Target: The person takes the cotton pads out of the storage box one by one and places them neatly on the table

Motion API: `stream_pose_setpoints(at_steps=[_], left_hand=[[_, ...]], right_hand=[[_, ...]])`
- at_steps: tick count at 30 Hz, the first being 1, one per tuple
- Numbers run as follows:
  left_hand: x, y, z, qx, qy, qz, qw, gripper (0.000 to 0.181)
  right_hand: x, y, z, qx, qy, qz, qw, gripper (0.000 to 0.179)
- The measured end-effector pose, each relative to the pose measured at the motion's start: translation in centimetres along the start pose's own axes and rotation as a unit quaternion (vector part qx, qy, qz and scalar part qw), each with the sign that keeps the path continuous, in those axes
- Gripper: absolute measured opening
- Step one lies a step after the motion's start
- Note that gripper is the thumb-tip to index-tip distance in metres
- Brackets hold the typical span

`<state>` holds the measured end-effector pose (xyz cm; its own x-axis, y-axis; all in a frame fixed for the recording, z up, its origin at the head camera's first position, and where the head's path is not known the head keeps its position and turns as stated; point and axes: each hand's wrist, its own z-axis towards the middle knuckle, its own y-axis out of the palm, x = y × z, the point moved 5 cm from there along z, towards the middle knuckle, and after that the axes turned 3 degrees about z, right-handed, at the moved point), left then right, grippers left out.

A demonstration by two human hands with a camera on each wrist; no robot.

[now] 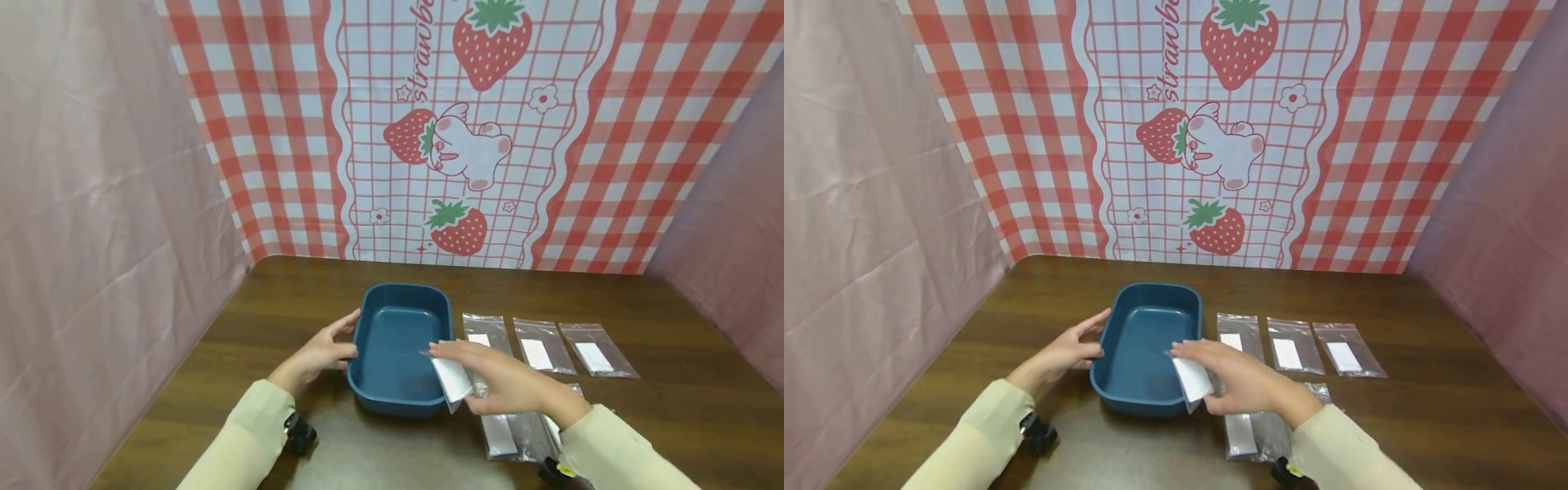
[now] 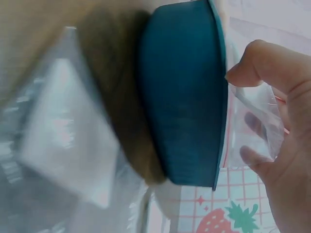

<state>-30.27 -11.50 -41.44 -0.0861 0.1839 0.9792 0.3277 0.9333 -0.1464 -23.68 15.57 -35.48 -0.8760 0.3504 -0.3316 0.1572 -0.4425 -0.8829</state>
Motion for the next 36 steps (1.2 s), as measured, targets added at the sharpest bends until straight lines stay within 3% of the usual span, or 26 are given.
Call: stream_pose_setpoints(at_steps=[19,24,30,36], left_hand=[[0.1,0.1,0.1,0.002,0.002,0.001,1.0,0.08],[0.1,0.0,0.0,-0.001,0.003,-0.003,1.0,0.08],[0.2,-0.1,0.0,-0.003,0.004,-0.005,1.0,0.08],[0.1,-0.1,0.1,-0.004,0.002,-0.003,1.0,0.08]], right_hand=[[-0.6,-1.2,-9.3,0.056,0.021,-0.055,0.9967,0.085],[-0.2,-2.0,-11.7,0.083,0.024,-0.043,0.9953,0.087],[0.9,-2.8,-14.1,0.096,0.03,-0.064,0.9929,0.089],[1.7,-3.7,-16.6,0.074,0.085,-0.076,0.9907,0.09]])
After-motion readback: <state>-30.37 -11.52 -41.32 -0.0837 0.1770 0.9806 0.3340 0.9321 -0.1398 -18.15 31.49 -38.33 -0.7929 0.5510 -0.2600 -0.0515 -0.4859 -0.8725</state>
